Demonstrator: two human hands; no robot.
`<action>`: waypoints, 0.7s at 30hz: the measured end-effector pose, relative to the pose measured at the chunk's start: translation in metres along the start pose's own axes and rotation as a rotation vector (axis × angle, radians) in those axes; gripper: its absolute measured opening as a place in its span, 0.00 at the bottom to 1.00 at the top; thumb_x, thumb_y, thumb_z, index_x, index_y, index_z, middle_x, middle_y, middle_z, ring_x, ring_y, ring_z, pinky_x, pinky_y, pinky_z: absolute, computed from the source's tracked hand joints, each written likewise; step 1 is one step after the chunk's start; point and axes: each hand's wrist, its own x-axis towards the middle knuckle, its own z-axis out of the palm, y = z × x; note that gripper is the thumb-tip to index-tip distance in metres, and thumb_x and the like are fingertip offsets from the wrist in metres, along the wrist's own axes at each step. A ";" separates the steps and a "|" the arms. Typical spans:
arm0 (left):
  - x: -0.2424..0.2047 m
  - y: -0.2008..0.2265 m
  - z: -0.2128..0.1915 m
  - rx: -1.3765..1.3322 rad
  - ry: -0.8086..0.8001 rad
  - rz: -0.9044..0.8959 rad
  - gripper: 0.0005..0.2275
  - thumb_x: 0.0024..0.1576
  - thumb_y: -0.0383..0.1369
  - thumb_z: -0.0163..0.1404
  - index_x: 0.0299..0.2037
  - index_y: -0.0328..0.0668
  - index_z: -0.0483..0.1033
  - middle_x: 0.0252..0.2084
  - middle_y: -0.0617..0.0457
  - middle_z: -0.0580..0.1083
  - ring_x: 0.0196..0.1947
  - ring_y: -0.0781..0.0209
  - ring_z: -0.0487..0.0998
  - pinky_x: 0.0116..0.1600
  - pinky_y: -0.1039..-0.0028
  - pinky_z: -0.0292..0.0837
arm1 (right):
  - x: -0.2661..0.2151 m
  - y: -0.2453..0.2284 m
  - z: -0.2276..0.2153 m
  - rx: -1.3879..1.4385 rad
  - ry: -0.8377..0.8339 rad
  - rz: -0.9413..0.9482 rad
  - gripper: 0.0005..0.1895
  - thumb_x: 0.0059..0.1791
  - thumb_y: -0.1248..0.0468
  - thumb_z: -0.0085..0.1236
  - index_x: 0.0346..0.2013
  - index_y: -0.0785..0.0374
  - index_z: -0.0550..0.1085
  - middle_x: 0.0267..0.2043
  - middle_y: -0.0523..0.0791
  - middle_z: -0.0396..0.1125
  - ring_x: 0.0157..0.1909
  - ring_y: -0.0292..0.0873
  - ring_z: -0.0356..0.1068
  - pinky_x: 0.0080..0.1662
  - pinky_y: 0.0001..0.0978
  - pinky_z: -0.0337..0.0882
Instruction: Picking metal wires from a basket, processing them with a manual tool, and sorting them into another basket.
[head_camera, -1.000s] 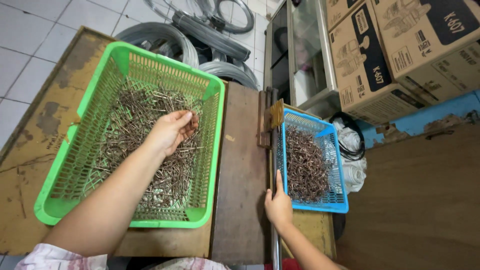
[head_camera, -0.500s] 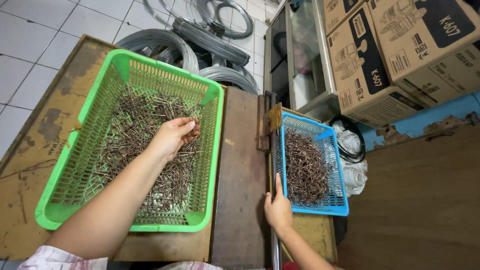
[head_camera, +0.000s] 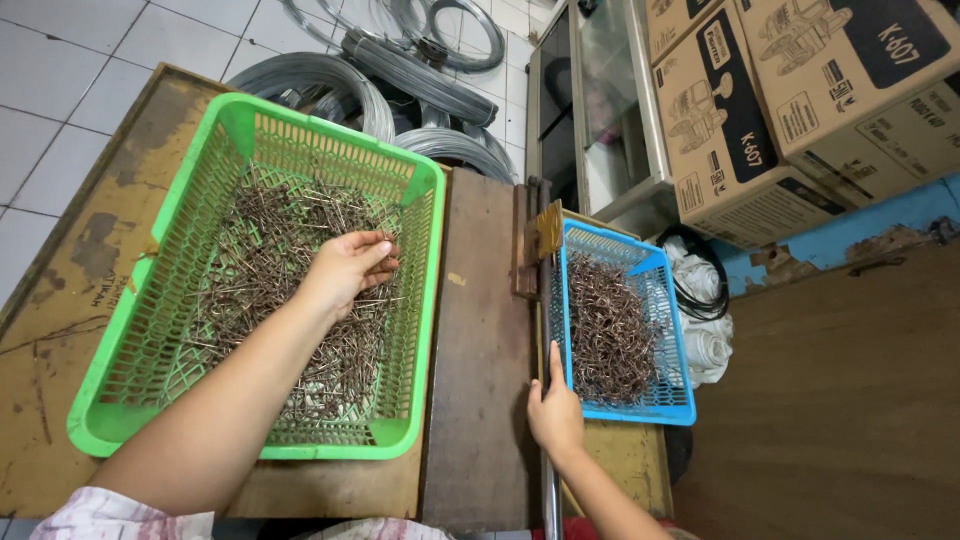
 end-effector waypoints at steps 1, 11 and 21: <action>0.005 -0.005 -0.002 0.001 -0.001 0.002 0.15 0.66 0.24 0.51 0.62 0.36 0.76 0.53 0.46 0.82 0.47 0.58 0.83 0.53 0.71 0.84 | 0.002 0.002 0.002 0.002 0.001 0.000 0.44 0.57 0.56 0.44 0.85 0.30 0.40 0.24 0.57 0.72 0.27 0.62 0.69 0.35 0.52 0.65; 0.031 -0.030 -0.009 -0.070 -0.070 0.062 0.13 0.66 0.25 0.53 0.60 0.35 0.76 0.50 0.42 0.83 0.42 0.56 0.84 0.49 0.70 0.84 | 0.002 0.001 0.002 -0.006 0.008 0.007 0.44 0.56 0.55 0.45 0.85 0.29 0.41 0.34 0.62 0.76 0.37 0.70 0.74 0.42 0.58 0.69; 0.045 -0.045 -0.011 -0.064 -0.097 0.089 0.11 0.66 0.27 0.54 0.57 0.37 0.76 0.48 0.42 0.84 0.41 0.56 0.86 0.46 0.72 0.82 | 0.004 0.006 0.005 -0.019 0.012 0.010 0.44 0.56 0.54 0.45 0.85 0.28 0.41 0.35 0.63 0.76 0.39 0.71 0.74 0.43 0.59 0.69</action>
